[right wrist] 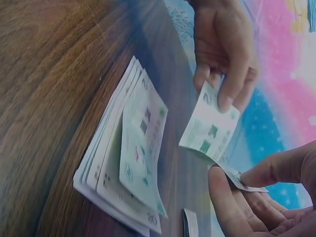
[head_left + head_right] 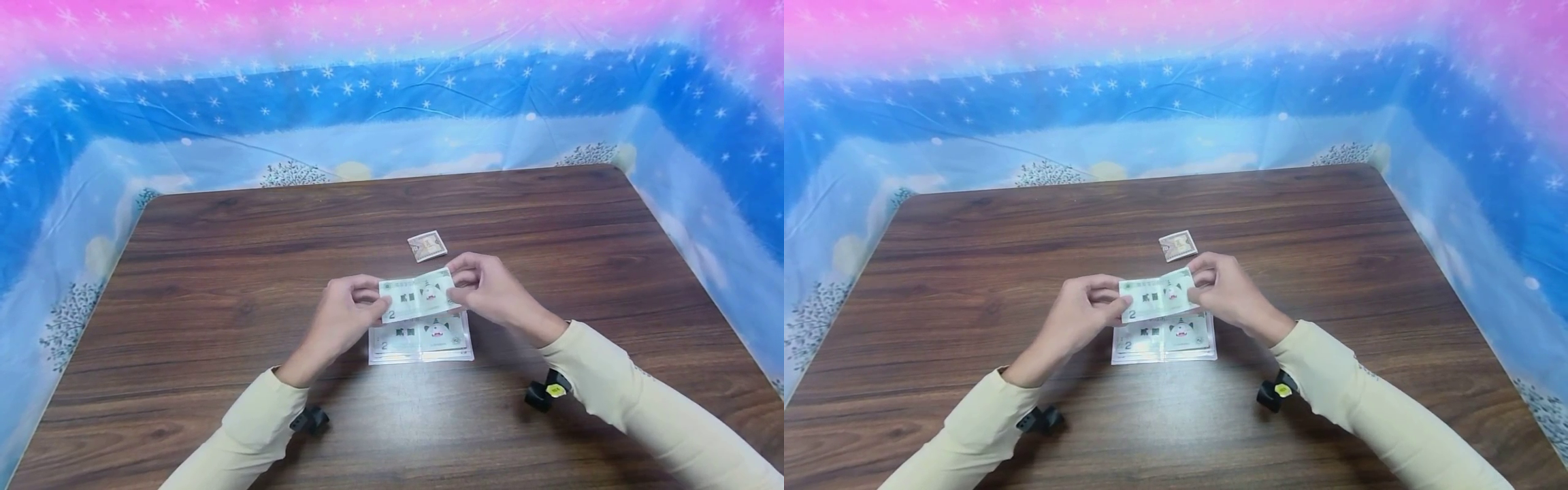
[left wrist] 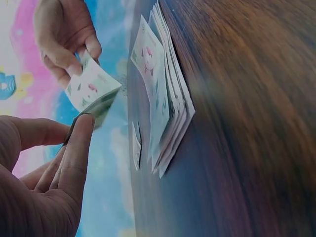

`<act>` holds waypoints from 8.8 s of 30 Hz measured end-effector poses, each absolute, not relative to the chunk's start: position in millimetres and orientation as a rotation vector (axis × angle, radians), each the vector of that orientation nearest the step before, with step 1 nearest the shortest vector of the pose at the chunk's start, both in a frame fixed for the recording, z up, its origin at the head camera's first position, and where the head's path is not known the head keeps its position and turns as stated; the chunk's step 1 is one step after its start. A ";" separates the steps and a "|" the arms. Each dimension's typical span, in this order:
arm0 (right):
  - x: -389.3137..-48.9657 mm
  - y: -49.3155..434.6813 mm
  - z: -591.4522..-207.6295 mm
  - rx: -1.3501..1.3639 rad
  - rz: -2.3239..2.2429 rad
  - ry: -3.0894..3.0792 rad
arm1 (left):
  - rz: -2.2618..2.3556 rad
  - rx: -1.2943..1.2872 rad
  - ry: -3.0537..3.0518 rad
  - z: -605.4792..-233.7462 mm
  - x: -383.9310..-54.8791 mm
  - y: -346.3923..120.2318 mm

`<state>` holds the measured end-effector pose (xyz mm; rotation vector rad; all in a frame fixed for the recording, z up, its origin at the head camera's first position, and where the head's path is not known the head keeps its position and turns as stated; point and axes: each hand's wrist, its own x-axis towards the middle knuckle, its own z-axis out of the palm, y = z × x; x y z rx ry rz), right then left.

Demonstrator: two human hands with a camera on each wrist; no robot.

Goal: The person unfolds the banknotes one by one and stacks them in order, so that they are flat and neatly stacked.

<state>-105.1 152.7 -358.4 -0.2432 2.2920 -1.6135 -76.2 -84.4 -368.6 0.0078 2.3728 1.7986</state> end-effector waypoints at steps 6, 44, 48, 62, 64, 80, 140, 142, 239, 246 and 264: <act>-105.9 160.9 -358.7 -0.167 -1.640 2.256 | 1.846 -0.029 2.306 -371.7 -77.7 -90.4; -101.4 171.8 -389.9 -0.348 -1.226 2.355 | 1.071 0.243 2.582 -379.6 -77.7 -100.8; -101.0 170.6 -392.4 -0.358 -1.108 2.439 | 0.998 0.265 2.638 -382.0 -77.3 -99.7; -101.6 170.5 -393.4 -0.386 -0.917 2.550 | 0.835 0.323 2.742 -384.5 -79.5 -96.3; -102.0 170.9 -393.0 -0.391 -0.913 2.557 | 0.827 0.329 2.745 -384.3 -79.5 -96.0; -140.4 171.5 -382.3 -0.325 -1.034 2.591 | 1.021 0.333 2.696 -375.9 -81.6 -106.4; -219.5 133.4 -395.3 -0.167 -1.066 2.674 | 1.105 0.342 2.662 -370.9 -81.8 -106.0; -219.5 133.4 -395.3 -0.173 -1.082 2.666 | 1.107 0.342 2.660 -370.8 -81.9 -106.0; -209.9 129.3 -397.0 -0.224 -0.984 2.722 | 1.934 -0.292 1.833 -384.7 -155.3 -68.8; -209.2 128.5 -396.7 -0.211 -0.985 2.709 | 1.915 -0.331 1.900 -385.5 -156.9 -62.3; -207.6 130.2 -397.8 -0.219 -1.013 2.703 | 2.021 -0.322 1.798 -383.7 -160.1 -56.3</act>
